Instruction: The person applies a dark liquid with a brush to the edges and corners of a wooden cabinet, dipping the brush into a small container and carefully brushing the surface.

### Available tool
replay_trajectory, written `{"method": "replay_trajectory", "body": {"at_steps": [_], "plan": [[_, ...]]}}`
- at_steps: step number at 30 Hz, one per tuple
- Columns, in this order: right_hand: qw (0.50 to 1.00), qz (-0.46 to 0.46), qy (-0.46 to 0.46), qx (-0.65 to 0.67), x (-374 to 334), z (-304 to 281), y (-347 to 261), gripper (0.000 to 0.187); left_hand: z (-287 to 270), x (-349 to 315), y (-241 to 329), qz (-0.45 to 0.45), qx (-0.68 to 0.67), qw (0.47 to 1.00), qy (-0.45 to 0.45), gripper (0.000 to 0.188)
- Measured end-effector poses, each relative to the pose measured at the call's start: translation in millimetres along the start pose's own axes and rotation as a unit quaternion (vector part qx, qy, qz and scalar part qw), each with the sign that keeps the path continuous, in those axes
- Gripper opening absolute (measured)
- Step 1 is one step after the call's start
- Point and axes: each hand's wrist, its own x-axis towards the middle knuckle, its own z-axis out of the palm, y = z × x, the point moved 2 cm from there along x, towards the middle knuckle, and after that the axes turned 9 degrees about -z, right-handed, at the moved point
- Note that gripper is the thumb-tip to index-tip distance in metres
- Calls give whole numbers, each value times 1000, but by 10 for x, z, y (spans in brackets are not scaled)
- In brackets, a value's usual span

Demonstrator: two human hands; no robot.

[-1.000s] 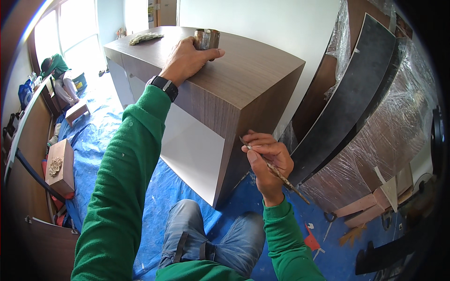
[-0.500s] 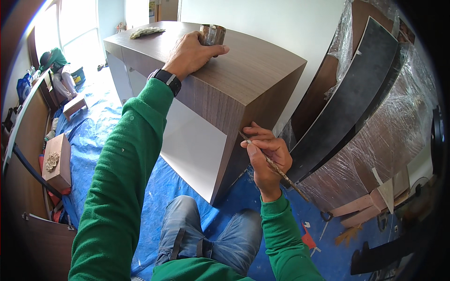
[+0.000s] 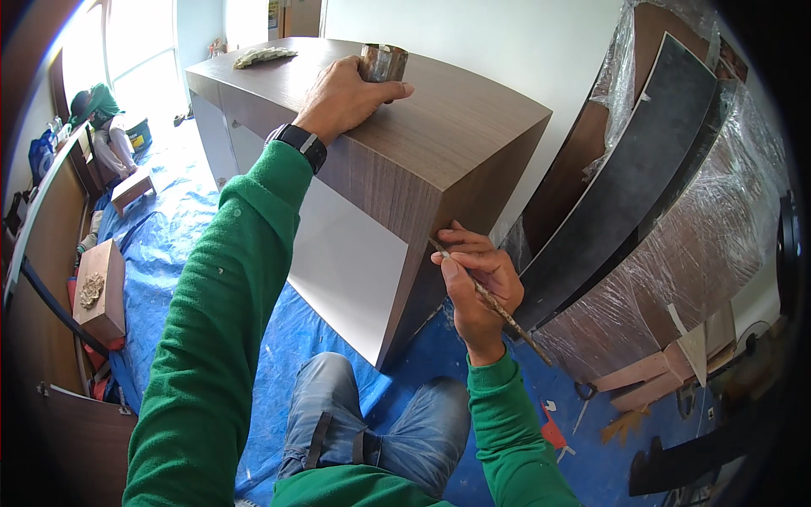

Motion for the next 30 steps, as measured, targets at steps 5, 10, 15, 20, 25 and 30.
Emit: {"method": "replay_trajectory", "body": {"at_steps": [5,10,15,20,25,30], "plan": [[1000,17,-19,-5,-22,0,-27,11,8,11,-25,3,2,1000,6,77],[1000,15,-3,3,-39,-19,-21,13,5,-6,11,-3,3,1000,5,78],[1000,-1,13,5,1,1,-27,13,-2,-15,14,-4,-4,1000,4,79],[1000,5,5,4,2,1,-4,13,-5,-8,14,-7,1,1000,-1,80],[1000,5,9,7,-3,2,-8,13,5,6,-2,-2,4,1000,4,79],[1000,11,13,8,-18,10,-6,11,-3,-11,12,-4,3,1000,2,78]]}}
